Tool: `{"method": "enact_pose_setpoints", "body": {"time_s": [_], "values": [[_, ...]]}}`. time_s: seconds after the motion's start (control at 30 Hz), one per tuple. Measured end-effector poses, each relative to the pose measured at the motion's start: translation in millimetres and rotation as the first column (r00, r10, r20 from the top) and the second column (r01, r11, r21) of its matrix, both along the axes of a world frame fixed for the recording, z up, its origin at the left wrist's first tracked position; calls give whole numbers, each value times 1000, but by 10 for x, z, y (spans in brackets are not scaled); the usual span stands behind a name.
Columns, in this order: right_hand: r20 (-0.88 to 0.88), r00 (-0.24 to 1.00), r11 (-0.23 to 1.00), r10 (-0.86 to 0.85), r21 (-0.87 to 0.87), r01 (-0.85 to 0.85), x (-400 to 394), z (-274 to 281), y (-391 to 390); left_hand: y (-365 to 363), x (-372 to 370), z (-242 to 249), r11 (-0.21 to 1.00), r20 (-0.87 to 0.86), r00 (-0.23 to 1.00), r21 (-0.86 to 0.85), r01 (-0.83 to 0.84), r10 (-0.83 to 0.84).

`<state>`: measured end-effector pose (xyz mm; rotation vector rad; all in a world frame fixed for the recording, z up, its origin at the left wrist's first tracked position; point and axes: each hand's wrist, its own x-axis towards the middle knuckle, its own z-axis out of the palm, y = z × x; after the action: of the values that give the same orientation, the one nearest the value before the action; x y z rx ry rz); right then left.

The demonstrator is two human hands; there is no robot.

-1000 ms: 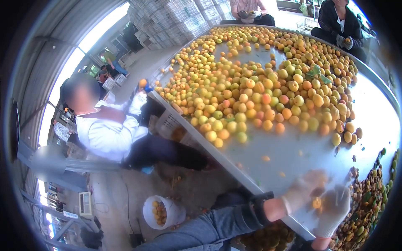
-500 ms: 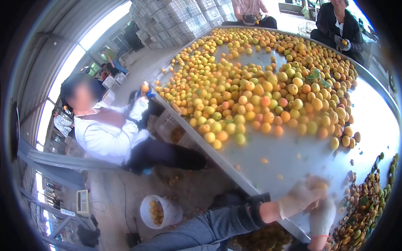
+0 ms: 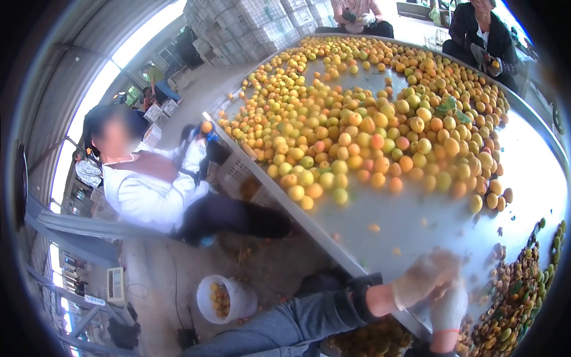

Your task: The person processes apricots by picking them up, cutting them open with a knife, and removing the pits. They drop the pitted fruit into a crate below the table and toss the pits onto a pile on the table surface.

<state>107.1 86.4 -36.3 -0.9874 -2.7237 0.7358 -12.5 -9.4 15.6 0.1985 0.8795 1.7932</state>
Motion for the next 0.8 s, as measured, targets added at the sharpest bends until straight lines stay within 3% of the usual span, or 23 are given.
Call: {"method": "enact_pose_setpoints", "body": {"time_s": [0.07, 0.1, 0.13, 0.17, 0.2, 0.23, 0.27, 0.3, 0.37, 0.4, 0.53, 0.6, 0.67, 0.73, 0.8], "values": [[-53, 998, 998, 42, 38, -40, -18, 47, 42, -62, 0, -51, 989, -150, 984, 130, -77, 97], [-65, 997, 998, 50, -29, -52, -42, 202, 36, -137, -59, -15, 998, -71, 997, 56, -9, 13], [-101, 994, 994, 39, -102, -50, -46, 275, 75, -154, -107, -64, 996, -124, 989, 42, -74, 79], [-138, 988, 996, 63, -61, -72, 29, 142, 212, -139, -100, -150, 994, -155, 981, 31, -109, 112], [-234, 972, 1000, 21, -1, -22, 1, 451, 95, -204, -149, -131, 991, -535, 835, 42, -126, 128], [-311, 944, 991, -113, -104, 84, 35, 463, 114, -254, -202, -116, 976, -818, 551, 58, -209, 166], [-301, 946, 992, -123, -60, 110, 53, 609, 142, -276, -297, -261, 992, -891, 451, -9, -127, 49], [-407, 902, 990, -143, -65, 128, 134, 554, 187, -238, -279, -130, 995, -781, 623, -30, -95, 36], [-345, 906, 969, -245, -127, 214, 243, 635, 251, -194, -191, 156, 996, -457, 888, -49, -78, 47], [-383, 886, 965, -261, -132, 227, 259, 660, 239, -208, -201, 208, 998, -62, 996, 26, -58, 60], [-453, 844, 958, -286, -145, 247, 382, 642, 312, -108, -134, 218, 990, -163, 984, -107, -95, 77], [-474, 827, 953, -303, -164, 256, 444, 653, 348, -44, -84, 115, 951, -421, 907, -290, -108, -26], [-530, 787, 949, -315, -188, 254, 466, 670, 376, 31, 43, 77, 950, -513, 852, -305, -71, -102], [-561, 755, 940, -339, -234, 248, 477, 699, 340, 161, 207, 22, 873, -679, 638, -486, -22, -362], [-589, 754, 957, -290, -198, 213, 499, 720, 328, 205, 210, -339, 849, -720, 550, -528, -36, -424]]}}
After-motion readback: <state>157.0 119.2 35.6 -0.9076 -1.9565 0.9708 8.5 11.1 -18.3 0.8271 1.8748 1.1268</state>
